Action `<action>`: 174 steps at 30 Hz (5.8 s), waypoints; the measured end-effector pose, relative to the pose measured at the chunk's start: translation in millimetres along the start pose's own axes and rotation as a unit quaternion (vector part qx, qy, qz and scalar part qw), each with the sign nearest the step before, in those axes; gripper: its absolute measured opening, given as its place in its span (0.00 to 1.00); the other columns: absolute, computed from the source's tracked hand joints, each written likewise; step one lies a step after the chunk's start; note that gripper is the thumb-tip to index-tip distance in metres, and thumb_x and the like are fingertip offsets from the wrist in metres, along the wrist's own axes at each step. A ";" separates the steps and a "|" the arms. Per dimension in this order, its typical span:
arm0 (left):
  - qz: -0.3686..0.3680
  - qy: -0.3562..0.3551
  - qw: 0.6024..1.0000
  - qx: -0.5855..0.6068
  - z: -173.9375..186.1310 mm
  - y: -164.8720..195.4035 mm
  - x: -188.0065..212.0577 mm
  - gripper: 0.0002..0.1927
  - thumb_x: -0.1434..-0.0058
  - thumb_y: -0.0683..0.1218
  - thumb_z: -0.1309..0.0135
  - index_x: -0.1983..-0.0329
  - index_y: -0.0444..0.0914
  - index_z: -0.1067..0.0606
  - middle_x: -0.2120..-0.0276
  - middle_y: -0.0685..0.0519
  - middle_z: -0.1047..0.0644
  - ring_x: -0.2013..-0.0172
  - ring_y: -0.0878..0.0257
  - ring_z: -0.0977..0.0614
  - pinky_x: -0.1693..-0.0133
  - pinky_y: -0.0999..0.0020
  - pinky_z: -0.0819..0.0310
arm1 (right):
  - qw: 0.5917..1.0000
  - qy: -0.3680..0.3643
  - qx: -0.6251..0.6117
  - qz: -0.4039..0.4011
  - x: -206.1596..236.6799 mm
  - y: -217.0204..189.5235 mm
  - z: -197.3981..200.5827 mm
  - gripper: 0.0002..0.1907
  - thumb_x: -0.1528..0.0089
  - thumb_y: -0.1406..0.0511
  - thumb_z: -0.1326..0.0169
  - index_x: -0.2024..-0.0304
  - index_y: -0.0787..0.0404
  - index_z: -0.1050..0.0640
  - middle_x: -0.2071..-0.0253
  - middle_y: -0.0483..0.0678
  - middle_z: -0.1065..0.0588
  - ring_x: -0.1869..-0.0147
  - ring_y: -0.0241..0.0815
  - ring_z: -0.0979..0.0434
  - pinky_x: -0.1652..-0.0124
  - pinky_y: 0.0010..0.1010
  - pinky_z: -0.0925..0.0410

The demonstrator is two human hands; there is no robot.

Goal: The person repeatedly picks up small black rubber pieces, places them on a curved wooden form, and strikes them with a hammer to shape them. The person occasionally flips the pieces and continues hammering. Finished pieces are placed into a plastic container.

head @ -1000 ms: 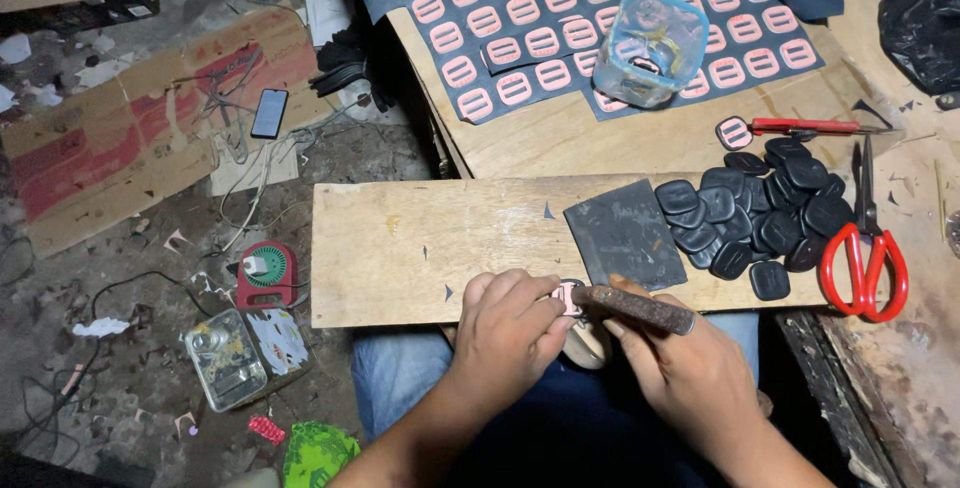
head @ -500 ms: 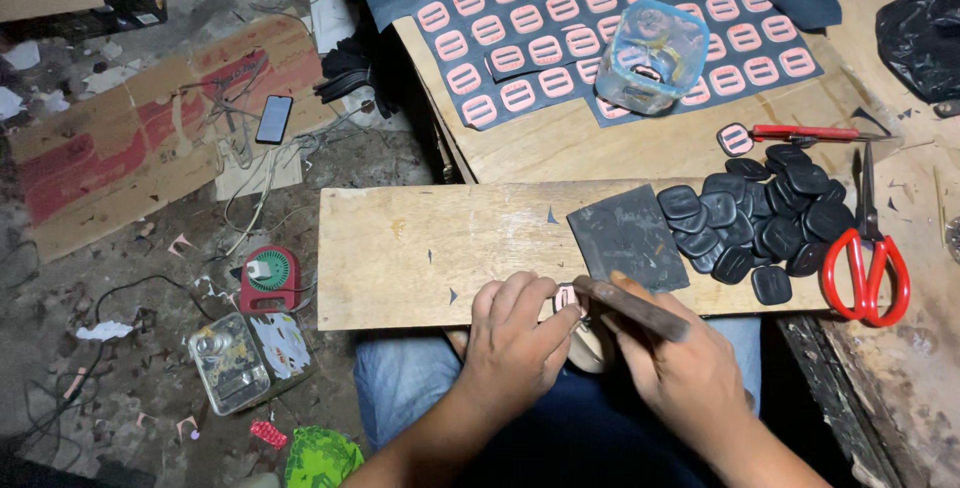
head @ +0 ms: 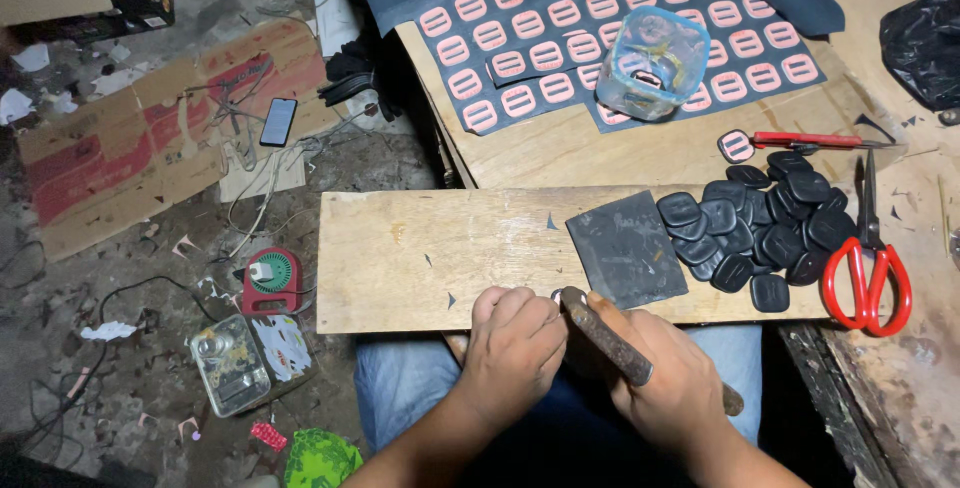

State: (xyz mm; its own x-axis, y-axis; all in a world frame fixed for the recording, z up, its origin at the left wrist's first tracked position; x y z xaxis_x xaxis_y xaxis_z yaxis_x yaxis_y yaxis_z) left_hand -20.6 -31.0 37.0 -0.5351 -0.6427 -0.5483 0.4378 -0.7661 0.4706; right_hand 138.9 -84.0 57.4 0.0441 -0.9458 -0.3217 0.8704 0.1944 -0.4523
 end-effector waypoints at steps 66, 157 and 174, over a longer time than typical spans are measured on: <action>0.243 -0.069 0.954 0.164 5.5 -7.8 -25.8 0.16 0.41 0.47 0.44 0.52 0.35 0.22 0.55 0.43 0.18 0.54 0.46 0.17 0.52 0.57 0.25 | 0.798 0.049 -0.513 -0.311 -155.1 137.7 36.5 0.14 0.36 0.65 0.47 0.48 0.62 0.24 0.58 0.43 0.20 0.65 0.34 0.18 0.67 0.25 0.29; 0.421 -0.078 0.695 0.578 -7.4 -7.6 -1.3 0.15 0.37 0.38 0.45 0.47 0.29 0.24 0.66 0.53 0.19 0.70 0.73 0.21 0.66 0.78 0.26 | 0.709 -0.103 -0.625 -0.312 14.0 57.2 -45.6 0.06 0.38 0.69 0.43 0.61 0.66 0.23 0.69 0.45 0.23 0.67 0.34 0.24 0.63 0.27 0.30; 0.039 -0.003 0.999 0.026 26.5 2.3 -14.6 0.10 0.46 0.38 0.41 0.59 0.35 0.21 0.59 0.49 0.22 0.58 0.50 0.19 0.55 0.57 0.27 | 0.994 -0.015 0.098 -0.054 -26.2 49.6 33.8 0.29 0.52 0.59 0.33 0.50 0.63 0.22 0.58 0.54 0.25 0.53 0.58 0.26 0.56 0.47 0.35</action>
State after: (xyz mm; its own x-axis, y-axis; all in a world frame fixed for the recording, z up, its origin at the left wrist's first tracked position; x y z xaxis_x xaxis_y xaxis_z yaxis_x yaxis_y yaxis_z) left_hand -31.0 -23.1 64.4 -0.5051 -0.7006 -0.5040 0.4407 -0.7115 0.5474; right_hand 197.5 -58.4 71.5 -0.0431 -0.9661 -0.2547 0.9498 0.0395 -0.3105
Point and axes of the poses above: each hand's wrist, its own x-axis away from the middle knuckle, its own z-axis out of the back of the hand, y = z × x, the point moved 4 cm from there along -x, towards the middle knuckle
